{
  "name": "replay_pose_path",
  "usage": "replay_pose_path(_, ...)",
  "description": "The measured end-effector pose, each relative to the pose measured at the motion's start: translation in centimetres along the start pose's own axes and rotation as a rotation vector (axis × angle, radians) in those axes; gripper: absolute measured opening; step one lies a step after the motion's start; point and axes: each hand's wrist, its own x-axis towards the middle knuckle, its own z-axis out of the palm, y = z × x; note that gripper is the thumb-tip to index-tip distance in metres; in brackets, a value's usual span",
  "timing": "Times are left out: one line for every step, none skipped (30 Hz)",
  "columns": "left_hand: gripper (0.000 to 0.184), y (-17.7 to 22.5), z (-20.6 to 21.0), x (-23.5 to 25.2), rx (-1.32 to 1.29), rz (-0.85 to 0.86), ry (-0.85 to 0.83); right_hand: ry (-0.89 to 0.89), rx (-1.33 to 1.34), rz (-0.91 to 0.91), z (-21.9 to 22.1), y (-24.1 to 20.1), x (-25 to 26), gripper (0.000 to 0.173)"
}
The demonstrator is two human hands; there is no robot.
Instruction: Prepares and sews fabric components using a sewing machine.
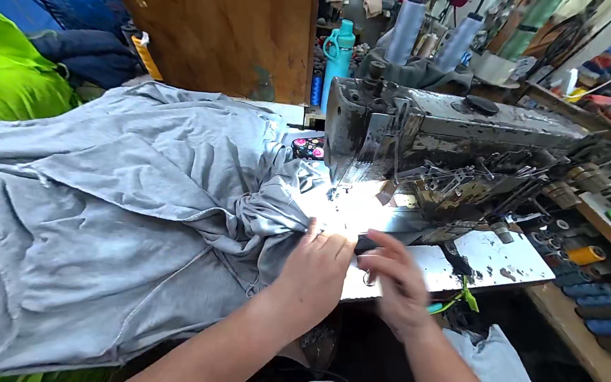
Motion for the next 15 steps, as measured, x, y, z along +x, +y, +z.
replay_pose_path(0.032, -0.5, 1.2, 0.1, 0.01, 0.011, 0.081, 0.076, -0.064, -0.041, -3.0, -0.7, 0.5, 0.023)
replay_pose_path(0.038, -1.3, 2.0, 0.4, 0.022, -0.006, 0.162, 0.193, -0.13, -0.08, -6.7, -0.9, 1.4, 0.025)
replay_pose_path(0.042, -2.4, 2.1, 1.0, 0.029, -0.042, 0.219, 0.341, -0.182, -0.1, -10.8, -0.5, 2.5, 0.026)
replay_pose_path(0.039, -3.3, 1.8, 1.8, 0.043, -0.099, 0.235, 0.507, -0.203, -0.078, -15.2, 0.7, 3.6, 0.025)
replay_pose_path(0.031, -4.0, 1.3, 2.7, 0.061, -0.179, 0.21, 0.652, -0.205, 0.011, -19.5, 2.4, 4.9, 0.02)
replay_pose_path(0.024, -4.4, 0.5, 3.6, 0.072, -0.282, 0.128, 0.737, -0.178, 0.173, -23.4, 3.9, 6.2, 0.023)
replay_pose_path(0.018, -4.5, -0.3, 4.8, 0.061, -0.402, 0.008, 0.736, -0.133, 0.337, -26.5, 5.4, 7.5, 0.032)
replay_pose_path(0.017, -4.6, -0.7, 6.0, 0.046, -0.494, -0.086, 0.694, -0.08, 0.471, -28.3, 6.6, 8.8, 0.037)
replay_pose_path(0.023, -4.9, -0.4, 6.8, 0.051, -0.528, -0.116, 0.631, 0.001, 0.563, -29.3, 7.4, 9.9, 0.036)
replay_pose_path(0.028, -5.3, 0.5, 7.2, 0.053, -0.513, -0.085, 0.575, 0.048, 0.635, -29.6, 7.9, 10.6, 0.035)
replay_pose_path(0.032, -5.7, 1.7, 7.0, 0.06, -0.462, -0.033, 0.551, 0.06, 0.702, -29.9, 8.4, 11.1, 0.03)
replay_pose_path(0.035, -6.0, 2.5, 6.6, 0.072, -0.405, 0.014, 0.534, 0.052, 0.758, -30.2, 8.8, 11.5, 0.024)
replay_pose_path(0.034, -6.2, 3.0, 6.2, 0.086, -0.357, 0.055, 0.494, 0.03, 0.803, -30.9, 9.2, 12.1, 0.022)
replay_pose_path(0.031, -6.3, 3.2, 5.9, 0.092, -0.328, 0.082, 0.392, -0.01, 0.828, -32.3, 10.0, 12.8, 0.023)
replay_pose_path(0.029, -6.2, 2.9, 5.8, 0.086, -0.314, 0.069, 0.21, -0.034, 0.838, -34.9, 11.8, 13.5, 0.026)
